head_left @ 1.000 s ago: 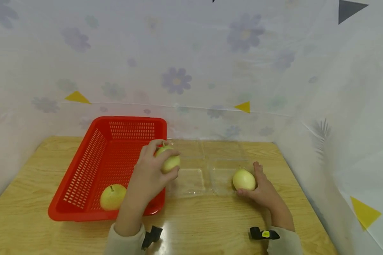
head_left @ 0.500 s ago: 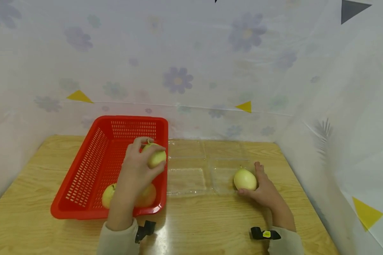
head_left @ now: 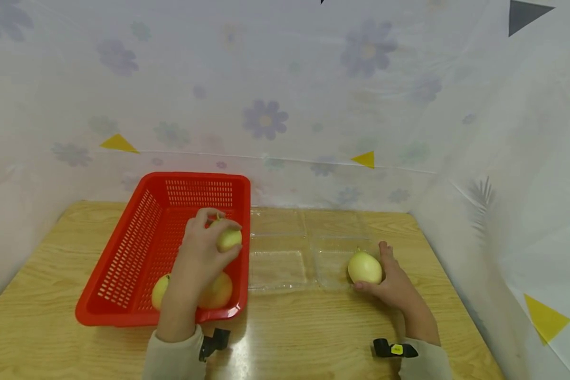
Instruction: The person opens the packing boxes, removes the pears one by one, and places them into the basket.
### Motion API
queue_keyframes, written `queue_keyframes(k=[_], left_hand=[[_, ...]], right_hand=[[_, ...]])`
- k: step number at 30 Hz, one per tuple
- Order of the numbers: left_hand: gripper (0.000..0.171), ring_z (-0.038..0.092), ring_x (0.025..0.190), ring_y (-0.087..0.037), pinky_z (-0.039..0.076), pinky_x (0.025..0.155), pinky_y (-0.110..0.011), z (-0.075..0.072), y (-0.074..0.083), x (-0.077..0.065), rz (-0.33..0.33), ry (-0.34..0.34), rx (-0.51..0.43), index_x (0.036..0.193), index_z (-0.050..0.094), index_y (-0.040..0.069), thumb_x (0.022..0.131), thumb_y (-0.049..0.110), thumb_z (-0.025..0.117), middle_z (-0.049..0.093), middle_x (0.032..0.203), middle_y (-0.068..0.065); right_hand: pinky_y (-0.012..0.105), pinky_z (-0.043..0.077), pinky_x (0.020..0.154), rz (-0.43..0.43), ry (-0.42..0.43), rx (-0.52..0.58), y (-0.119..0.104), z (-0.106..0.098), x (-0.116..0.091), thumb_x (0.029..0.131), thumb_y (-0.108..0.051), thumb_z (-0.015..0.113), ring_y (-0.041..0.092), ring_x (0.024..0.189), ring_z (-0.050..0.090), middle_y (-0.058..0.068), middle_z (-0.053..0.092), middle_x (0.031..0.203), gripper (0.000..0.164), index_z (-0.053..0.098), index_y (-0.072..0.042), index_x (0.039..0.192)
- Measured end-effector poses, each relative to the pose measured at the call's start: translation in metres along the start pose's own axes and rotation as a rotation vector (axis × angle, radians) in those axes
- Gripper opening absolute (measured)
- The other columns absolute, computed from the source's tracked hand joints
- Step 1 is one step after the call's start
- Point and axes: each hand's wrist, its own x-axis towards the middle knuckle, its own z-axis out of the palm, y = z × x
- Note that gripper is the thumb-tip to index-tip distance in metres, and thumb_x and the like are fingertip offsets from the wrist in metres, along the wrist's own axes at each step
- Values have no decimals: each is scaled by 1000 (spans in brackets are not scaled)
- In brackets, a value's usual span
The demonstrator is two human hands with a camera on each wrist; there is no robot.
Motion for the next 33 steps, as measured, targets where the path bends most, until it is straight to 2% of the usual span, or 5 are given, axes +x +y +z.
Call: queue_keyframes(k=[9, 17, 22, 29, 33], left_hand=[[28, 44, 107, -33, 52, 78, -46, 3, -4, -1, -39, -28, 4, 103, 73, 16, 78, 16, 85, 49, 118, -10], [26, 42, 110, -35, 50, 81, -47, 8, -7, -1, -93, -84, 2, 103, 72, 15, 80, 14, 83, 46, 120, -12], [24, 41, 111, -36, 50, 82, -48, 10, -8, -2, -131, -106, 11, 105, 71, 13, 83, 13, 80, 44, 123, -14], [24, 40, 117, -38, 49, 88, -51, 14, -9, -1, -170, -139, 21, 109, 71, 14, 86, 15, 78, 40, 133, -17], [24, 41, 121, -41, 47, 93, -55, 15, -9, 0, -187, -170, 32, 111, 71, 14, 87, 15, 76, 43, 139, -20]], right_hand=[[79, 17, 106, 5, -1, -4, 0, 0, 0, 78, -47, 81, 50, 149, 0, 24, -10, 164, 129, -14, -16, 158], [79, 18, 106, 4, 2, -9, -2, 0, 0, 78, -48, 81, 52, 148, 1, 26, -8, 164, 128, -14, -15, 158], [79, 17, 106, 1, -3, 13, -2, -1, -1, 78, -46, 82, 52, 148, 0, 25, -8, 164, 128, -13, -15, 158], [81, 16, 104, -3, -6, 21, -3, -1, -2, 78, -45, 82, 58, 145, 1, 29, -8, 163, 128, -13, -14, 158], [80, 16, 105, -5, -7, 26, -5, -3, -2, 78, -44, 82, 56, 146, 1, 28, -8, 163, 129, -13, -13, 158]])
